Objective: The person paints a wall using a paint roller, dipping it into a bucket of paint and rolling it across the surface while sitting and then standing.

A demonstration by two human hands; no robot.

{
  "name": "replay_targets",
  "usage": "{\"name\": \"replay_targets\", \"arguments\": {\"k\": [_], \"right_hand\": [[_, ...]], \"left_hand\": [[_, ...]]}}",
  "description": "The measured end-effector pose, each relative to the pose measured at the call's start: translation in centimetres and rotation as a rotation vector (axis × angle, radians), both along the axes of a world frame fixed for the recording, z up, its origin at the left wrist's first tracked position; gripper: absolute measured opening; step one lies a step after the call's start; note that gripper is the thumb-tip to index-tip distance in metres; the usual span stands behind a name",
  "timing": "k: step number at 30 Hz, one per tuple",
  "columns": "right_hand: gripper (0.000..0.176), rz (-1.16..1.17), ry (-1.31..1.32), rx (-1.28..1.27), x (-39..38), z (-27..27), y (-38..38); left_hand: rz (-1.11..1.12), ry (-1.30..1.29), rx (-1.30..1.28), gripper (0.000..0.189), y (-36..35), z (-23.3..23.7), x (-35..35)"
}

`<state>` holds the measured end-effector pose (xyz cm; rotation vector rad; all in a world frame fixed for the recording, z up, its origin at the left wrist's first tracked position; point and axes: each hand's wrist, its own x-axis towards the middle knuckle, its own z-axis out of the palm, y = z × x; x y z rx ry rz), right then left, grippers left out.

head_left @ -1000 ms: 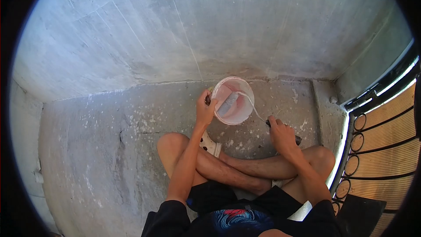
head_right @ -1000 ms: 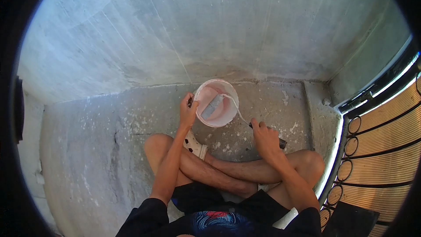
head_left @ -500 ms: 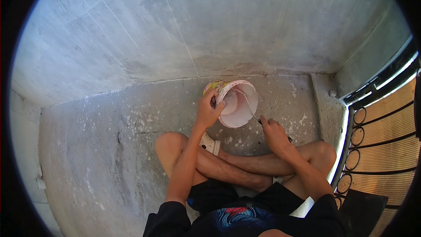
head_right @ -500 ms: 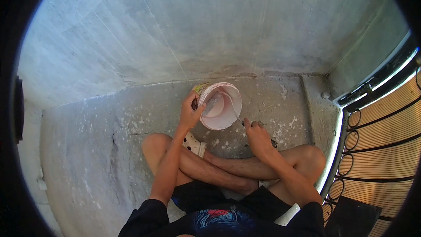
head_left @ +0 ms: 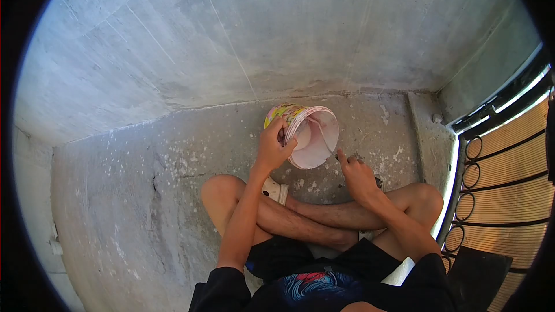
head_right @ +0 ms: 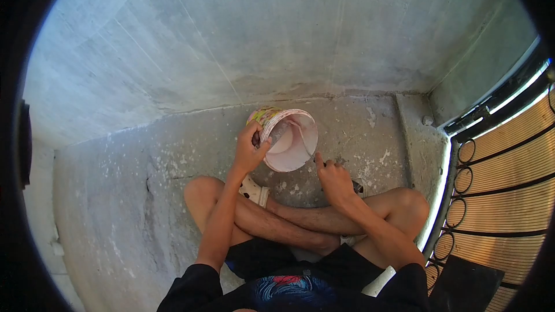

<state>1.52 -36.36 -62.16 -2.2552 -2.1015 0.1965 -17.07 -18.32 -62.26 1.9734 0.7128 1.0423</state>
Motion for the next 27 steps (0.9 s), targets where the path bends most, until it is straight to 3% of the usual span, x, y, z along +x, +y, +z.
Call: {"name": "replay_targets", "arguments": {"k": [27], "right_hand": [[0.065, 0.004, -0.173, 0.025, -0.7, 0.5, 0.3]], "left_hand": [[-0.019, 0.058, 0.034, 0.024, -0.3, 0.4, 0.4]]}}
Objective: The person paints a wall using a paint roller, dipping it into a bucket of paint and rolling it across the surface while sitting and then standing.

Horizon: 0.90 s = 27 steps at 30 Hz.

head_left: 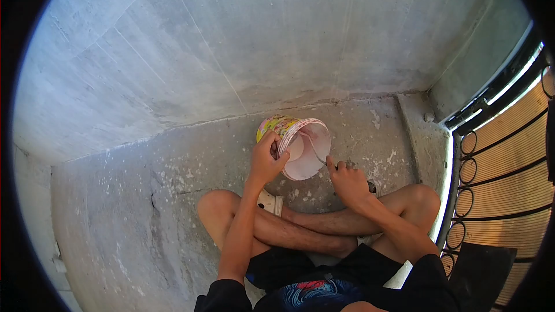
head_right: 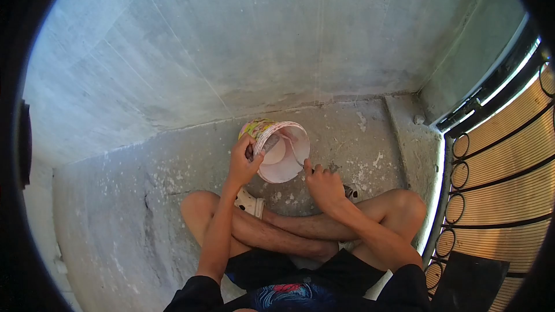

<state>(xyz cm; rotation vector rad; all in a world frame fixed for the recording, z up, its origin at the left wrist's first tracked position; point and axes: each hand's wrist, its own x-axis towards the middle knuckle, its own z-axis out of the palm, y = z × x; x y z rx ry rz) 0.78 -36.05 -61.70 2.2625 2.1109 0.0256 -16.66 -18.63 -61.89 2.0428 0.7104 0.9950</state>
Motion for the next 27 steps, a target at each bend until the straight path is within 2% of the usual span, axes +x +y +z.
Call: {"name": "replay_targets", "arguments": {"k": [5, 7, 17, 25, 27], "right_hand": [[0.066, -0.015, 0.021, -0.033, 0.1, 0.3, 0.1], [0.056, -0.006, 0.03, 0.033, 0.2, 0.2, -0.1], [0.055, -0.091, 0.124, 0.231, 1.3, 0.2, 0.4], [0.024, -0.22, 0.293, 0.352, 3.1, -0.3, 0.5], [0.023, -0.25, 0.273, 0.351, 3.8, -1.2, 0.8]], "left_hand": [[0.008, -0.005, 0.006, 0.024, 0.0, 0.0, 0.1], [0.011, -0.004, 0.018, 0.024, 0.2, 0.0, -0.1], [0.139, -0.137, -0.174, 0.021, 1.9, -1.7, -1.0], [0.191, -0.238, -0.314, 0.018, 2.6, -2.2, -1.2], [0.182, -0.239, -0.299, 0.018, 2.7, -2.2, -1.3]]}}
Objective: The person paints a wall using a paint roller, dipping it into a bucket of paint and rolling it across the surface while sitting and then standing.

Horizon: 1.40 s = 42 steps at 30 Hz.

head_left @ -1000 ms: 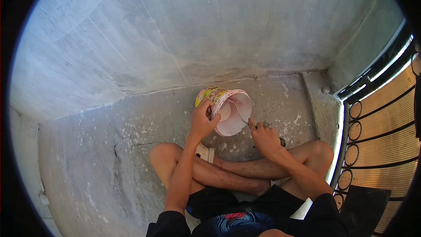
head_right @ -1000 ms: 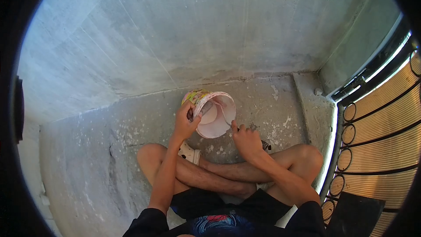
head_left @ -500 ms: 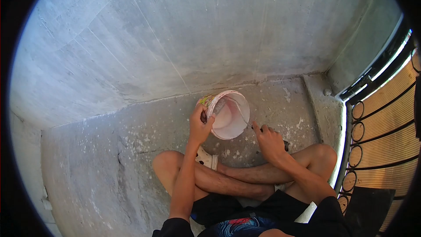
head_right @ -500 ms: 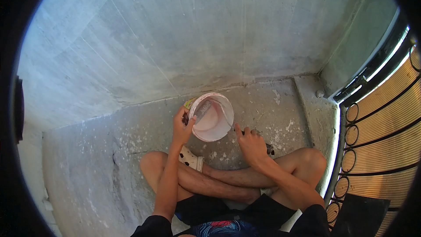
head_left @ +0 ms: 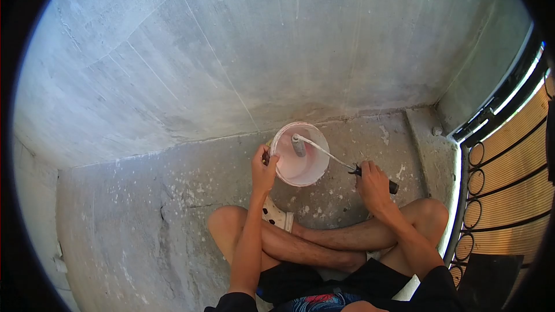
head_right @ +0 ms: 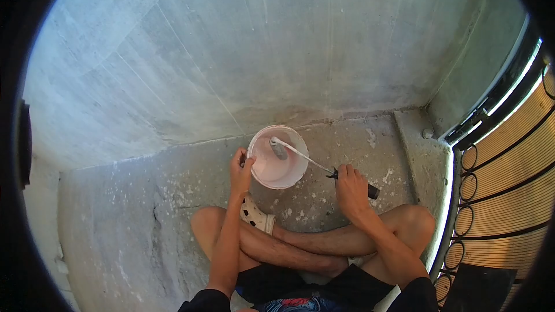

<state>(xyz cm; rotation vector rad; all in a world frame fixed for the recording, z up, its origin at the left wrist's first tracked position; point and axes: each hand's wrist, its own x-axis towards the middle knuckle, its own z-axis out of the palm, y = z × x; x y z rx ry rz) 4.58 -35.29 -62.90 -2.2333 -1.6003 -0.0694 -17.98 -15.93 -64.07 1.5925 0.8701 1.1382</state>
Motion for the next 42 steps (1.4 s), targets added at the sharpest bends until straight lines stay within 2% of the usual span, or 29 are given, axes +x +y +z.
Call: {"name": "replay_targets", "arguments": {"k": [5, 13, 23, 25, 29, 31, 36, 42], "right_hand": [[0.024, -0.048, -0.046, -0.097, -0.1, 0.2, 0.3], [0.021, 0.087, -0.165, 0.013, -0.4, -0.1, 0.7], [0.016, 0.115, -0.265, 0.046, -0.8, 0.2, 1.4], [0.017, 0.052, -0.346, 0.01, -1.0, -0.2, 1.6], [0.021, 0.05, -0.336, -0.054, -1.3, -0.3, 1.5], [0.023, 0.07, -0.261, -0.219, -1.6, -0.3, 1.5], [0.029, 0.131, -0.193, -0.249, -2.4, -1.7, 0.6], [0.034, 0.156, -0.151, -0.187, -2.9, -1.4, 0.5]], "left_hand": [[-0.002, 0.014, 0.007, 0.019, 0.0, 0.0, 0.0], [0.012, 0.015, -0.002, 0.019, -0.2, 0.0, 0.0], [-0.022, 0.004, -0.005, 0.02, -0.3, 0.2, 0.4], [-0.023, -0.003, -0.008, 0.021, -0.3, 0.1, 0.5], [-0.02, 0.039, 0.022, 0.022, -0.6, 0.1, 0.7], [-0.025, 0.08, 0.032, 0.022, -1.0, 0.4, 0.9], [-0.106, 0.13, 0.102, 0.024, -1.6, 0.9, 1.3], [-0.087, 0.131, 0.119, 0.022, -1.3, 0.8, 1.1]]}}
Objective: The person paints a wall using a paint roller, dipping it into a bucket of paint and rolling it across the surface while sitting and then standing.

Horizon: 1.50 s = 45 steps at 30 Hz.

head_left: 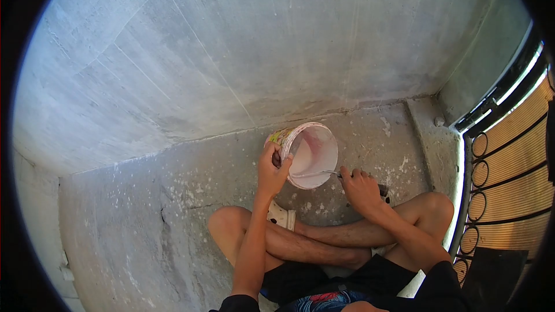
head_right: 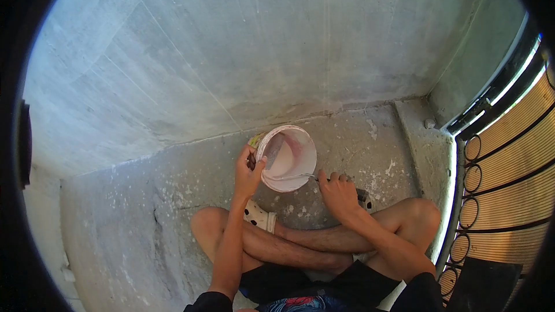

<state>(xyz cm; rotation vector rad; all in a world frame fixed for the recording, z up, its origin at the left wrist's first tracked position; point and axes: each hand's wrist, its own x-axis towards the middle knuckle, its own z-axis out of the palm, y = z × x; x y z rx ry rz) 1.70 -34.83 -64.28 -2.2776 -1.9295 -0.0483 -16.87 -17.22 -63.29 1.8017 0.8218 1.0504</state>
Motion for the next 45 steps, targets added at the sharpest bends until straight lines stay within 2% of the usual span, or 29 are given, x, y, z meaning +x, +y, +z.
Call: {"name": "replay_targets", "arguments": {"k": [11, 19, 29, 32, 34, 37, 41, 43, 45], "right_hand": [[0.032, -0.002, 0.042, -0.063, -0.8, 0.3, -0.3], [0.043, 0.006, 0.029, -0.018, -0.8, 0.5, 0.0], [0.044, 0.005, 0.068, -0.022, -0.2, 0.6, 0.1], [0.04, 0.004, 0.099, -0.019, 0.0, 0.9, 0.1], [0.03, -0.024, 0.176, -0.034, 0.3, 0.8, 0.2], [0.026, -0.04, 0.292, -0.053, 0.6, 2.4, 0.1], [0.025, -0.028, 0.416, 0.044, 1.4, 3.1, -0.2], [0.027, -0.044, 0.57, 0.059, 2.1, 4.0, -0.4], [0.029, -0.052, 0.629, 0.051, 2.9, 4.2, -0.7]], "left_hand": [[-0.021, 0.026, 0.027, 0.023, -0.6, 0.7, 0.5], [-0.029, 0.051, 0.021, 0.025, -0.5, 0.7, 0.4], [-0.026, 0.049, 0.016, 0.025, -0.6, 0.7, 0.4], [-0.016, 0.04, 0.026, 0.025, -0.5, 0.7, 0.4], [-0.012, 0.029, 0.026, 0.025, -0.4, 0.6, 0.3], [-0.014, 0.018, -0.015, 0.025, -0.2, 0.3, 0.1], [0.023, -0.079, -0.09, 0.022, 0.8, -0.5, -0.5], [0.041, -0.142, -0.116, 0.021, 1.5, -1.3, -1.0], [0.103, -0.214, -0.251, 0.02, 2.0, -1.4, -1.6]]}}
